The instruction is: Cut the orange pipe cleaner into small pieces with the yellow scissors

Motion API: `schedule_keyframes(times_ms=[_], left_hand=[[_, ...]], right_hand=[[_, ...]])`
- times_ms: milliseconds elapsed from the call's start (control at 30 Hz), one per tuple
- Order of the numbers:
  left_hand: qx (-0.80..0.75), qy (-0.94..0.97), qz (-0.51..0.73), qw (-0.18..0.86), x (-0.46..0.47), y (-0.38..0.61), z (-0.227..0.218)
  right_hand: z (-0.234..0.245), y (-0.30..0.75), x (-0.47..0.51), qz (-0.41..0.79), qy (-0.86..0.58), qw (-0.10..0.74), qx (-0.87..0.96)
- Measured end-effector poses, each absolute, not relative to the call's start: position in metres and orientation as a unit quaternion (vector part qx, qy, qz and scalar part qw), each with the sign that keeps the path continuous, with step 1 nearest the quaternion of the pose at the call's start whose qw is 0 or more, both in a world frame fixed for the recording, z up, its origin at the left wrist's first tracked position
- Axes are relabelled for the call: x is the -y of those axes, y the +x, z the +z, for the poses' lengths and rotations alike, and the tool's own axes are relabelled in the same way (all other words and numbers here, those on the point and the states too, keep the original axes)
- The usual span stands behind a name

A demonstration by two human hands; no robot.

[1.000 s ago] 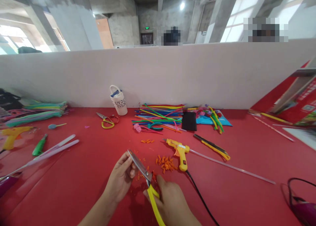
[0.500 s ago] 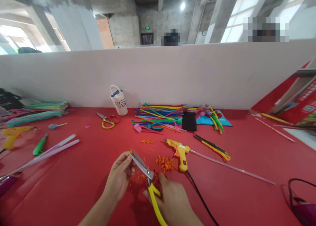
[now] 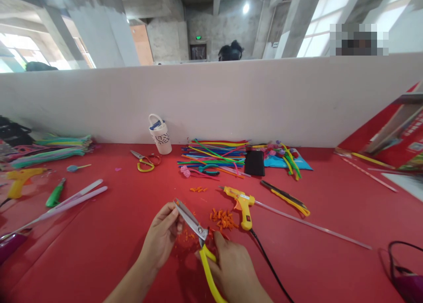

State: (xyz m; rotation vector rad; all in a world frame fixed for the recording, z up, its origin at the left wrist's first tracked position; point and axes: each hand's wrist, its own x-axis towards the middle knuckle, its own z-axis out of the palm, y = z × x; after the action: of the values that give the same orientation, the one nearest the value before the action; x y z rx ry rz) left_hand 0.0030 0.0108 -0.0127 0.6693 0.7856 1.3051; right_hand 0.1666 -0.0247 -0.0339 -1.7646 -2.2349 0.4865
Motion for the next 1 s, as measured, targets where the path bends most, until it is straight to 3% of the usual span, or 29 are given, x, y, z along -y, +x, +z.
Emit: schedule_keyframes(times_ms=[433,1000], left_hand=[[-0.348,0.287,0.592,0.668,-0.014,0.0022,-0.0133],[-0.312,0.27,0.577,0.705,-0.0133,0.002,-0.0161]], right_hand=[[-0.0319,0.168,0.0238,0.163,-0.622,0.104,0.759],[-0.0312,0.1653,0.028,0.116,-0.567,0.168,0.798]])
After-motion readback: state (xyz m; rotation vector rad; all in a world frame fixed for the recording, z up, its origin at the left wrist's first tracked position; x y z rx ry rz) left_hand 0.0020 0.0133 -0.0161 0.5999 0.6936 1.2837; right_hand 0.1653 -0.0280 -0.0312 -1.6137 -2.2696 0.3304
